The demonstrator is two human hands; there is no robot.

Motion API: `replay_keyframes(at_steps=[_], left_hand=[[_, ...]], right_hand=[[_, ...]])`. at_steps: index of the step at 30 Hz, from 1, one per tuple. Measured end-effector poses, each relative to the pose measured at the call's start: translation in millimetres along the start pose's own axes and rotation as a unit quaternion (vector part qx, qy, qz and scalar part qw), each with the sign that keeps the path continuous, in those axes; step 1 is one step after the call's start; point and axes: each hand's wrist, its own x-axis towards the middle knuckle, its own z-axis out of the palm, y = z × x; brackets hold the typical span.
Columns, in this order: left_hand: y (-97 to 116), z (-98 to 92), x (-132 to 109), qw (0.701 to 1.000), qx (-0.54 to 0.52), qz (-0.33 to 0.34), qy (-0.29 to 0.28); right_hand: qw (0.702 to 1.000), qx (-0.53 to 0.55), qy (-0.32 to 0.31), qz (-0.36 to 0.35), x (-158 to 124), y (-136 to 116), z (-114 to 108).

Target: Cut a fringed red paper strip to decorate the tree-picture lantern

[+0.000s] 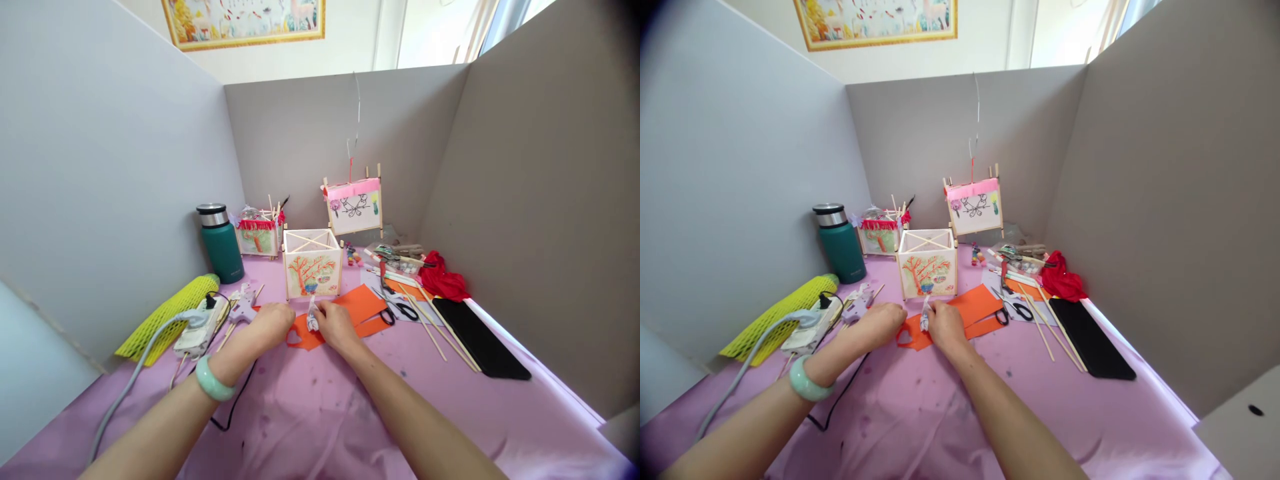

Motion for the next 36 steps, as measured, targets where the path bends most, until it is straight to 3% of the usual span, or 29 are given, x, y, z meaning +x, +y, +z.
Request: replay_keyframes(at_steps=[6, 15, 27, 36], left_hand=[[2, 0.2, 10, 0.999, 0.009, 0.012, -0.042], [-10, -1.2, 19, 0.995, 0.003, 0.007, -0.102], [4, -4.5, 21, 0.991, 0.035, 0.039, -0.126], [5, -3.5, 20, 0.992, 0.03, 0.027, -0.119]], right_hand=[[1.0, -0.011, -0.001, 0.006, -1, -2, -1], [0.999, -0.026, -0.011, 0.019, -1, -5, -2], [0.999, -0.044, -0.013, 0.024, -2, -7, -2], [0.998, -0.053, -0.008, 0.028, -2, -6, 2]])
